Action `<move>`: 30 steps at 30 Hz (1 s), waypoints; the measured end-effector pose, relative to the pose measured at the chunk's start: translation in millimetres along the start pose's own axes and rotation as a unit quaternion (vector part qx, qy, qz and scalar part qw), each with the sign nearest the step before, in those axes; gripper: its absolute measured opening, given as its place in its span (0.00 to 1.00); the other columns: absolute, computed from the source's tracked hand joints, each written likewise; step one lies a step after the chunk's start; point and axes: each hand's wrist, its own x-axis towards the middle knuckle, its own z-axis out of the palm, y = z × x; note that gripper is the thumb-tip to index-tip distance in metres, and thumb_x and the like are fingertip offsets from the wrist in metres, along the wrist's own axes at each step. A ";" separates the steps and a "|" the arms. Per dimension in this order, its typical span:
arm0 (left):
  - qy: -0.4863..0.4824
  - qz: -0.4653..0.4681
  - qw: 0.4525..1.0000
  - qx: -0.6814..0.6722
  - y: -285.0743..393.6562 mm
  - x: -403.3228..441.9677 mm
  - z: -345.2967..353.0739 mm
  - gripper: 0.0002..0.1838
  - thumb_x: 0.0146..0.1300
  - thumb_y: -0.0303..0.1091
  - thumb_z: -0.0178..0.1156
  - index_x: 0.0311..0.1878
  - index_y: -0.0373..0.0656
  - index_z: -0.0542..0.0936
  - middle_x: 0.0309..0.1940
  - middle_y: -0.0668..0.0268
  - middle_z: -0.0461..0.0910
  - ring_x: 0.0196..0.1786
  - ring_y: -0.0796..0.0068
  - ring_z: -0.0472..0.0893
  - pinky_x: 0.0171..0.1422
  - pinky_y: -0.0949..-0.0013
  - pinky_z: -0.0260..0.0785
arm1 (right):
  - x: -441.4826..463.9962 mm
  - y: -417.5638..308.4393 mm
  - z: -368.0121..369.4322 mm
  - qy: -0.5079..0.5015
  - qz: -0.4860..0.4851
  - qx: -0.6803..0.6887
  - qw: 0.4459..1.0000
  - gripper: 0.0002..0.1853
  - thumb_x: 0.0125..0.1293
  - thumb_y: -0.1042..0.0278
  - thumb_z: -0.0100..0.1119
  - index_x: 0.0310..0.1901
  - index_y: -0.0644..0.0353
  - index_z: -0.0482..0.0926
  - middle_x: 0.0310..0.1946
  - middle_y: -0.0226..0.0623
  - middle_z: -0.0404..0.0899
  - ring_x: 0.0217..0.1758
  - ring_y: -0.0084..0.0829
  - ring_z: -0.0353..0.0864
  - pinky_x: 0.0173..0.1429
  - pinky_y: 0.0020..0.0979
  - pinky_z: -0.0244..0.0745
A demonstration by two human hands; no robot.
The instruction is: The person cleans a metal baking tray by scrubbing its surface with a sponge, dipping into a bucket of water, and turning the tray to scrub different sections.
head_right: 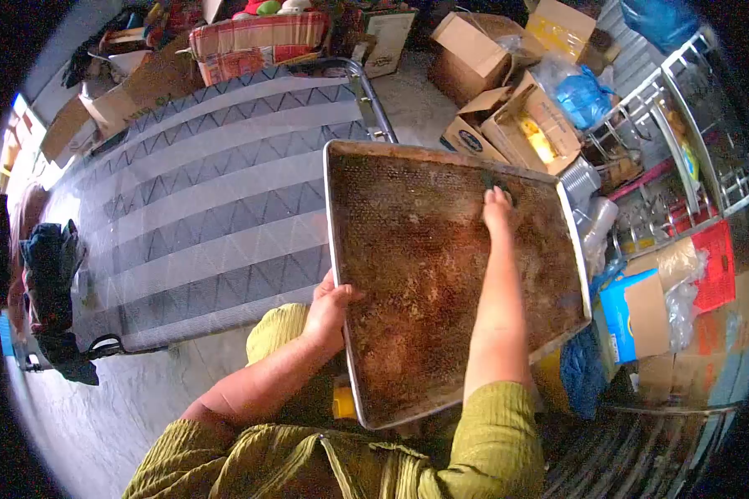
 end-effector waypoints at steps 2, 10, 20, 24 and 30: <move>0.002 -0.032 0.999 -0.023 0.5 1.6 1.2 0.20 0.48 0.18 0.45 0.45 0.42 0.74 0.31 0.74 0.73 0.32 0.81 0.70 0.39 0.76 0.65 | 8.8 11.0 6.1 0.001 -0.004 0.027 1.000 0.24 0.65 0.50 0.41 0.54 0.58 0.71 0.52 0.51 0.71 0.57 0.49 0.68 0.61 0.43 0.60; 0.050 -0.054 0.996 0.045 7.4 -2.9 7.4 0.22 0.51 0.19 0.44 0.50 0.44 0.71 0.34 0.67 0.75 0.33 0.77 0.73 0.41 0.71 0.69 | -115.0 -214.8 42.3 -0.012 -0.446 0.262 0.856 0.13 0.55 0.70 0.55 0.43 0.65 0.75 0.43 0.46 0.74 0.49 0.42 0.73 0.56 0.39 0.67; 0.027 -0.026 0.993 0.116 -3.4 2.1 -4.5 0.20 0.51 0.24 0.46 0.50 0.43 0.71 0.35 0.68 0.74 0.35 0.74 0.73 0.41 0.70 0.70 | -33.2 -80.4 -6.0 0.029 -0.238 0.078 0.968 0.12 0.58 0.65 0.49 0.43 0.53 0.78 0.46 0.34 0.76 0.50 0.39 0.73 0.54 0.40 0.67; 0.007 -0.059 0.991 0.118 -2.0 1.4 -3.9 0.18 0.59 0.33 0.49 0.54 0.47 0.68 0.39 0.67 0.73 0.39 0.68 0.75 0.44 0.62 0.72 | -13.8 92.5 -41.4 0.078 -0.012 -0.064 0.995 0.17 0.61 0.61 0.46 0.51 0.53 0.74 0.53 0.43 0.71 0.56 0.45 0.70 0.60 0.41 0.64; 0.020 -0.070 0.997 0.034 -8.0 3.6 -9.6 0.20 0.52 0.27 0.46 0.52 0.43 0.68 0.41 0.62 0.72 0.43 0.65 0.74 0.48 0.60 0.71 | -66.6 189.7 -104.4 0.022 0.277 -0.177 0.944 0.23 0.63 0.55 0.38 0.57 0.52 0.69 0.56 0.48 0.68 0.59 0.49 0.66 0.62 0.42 0.61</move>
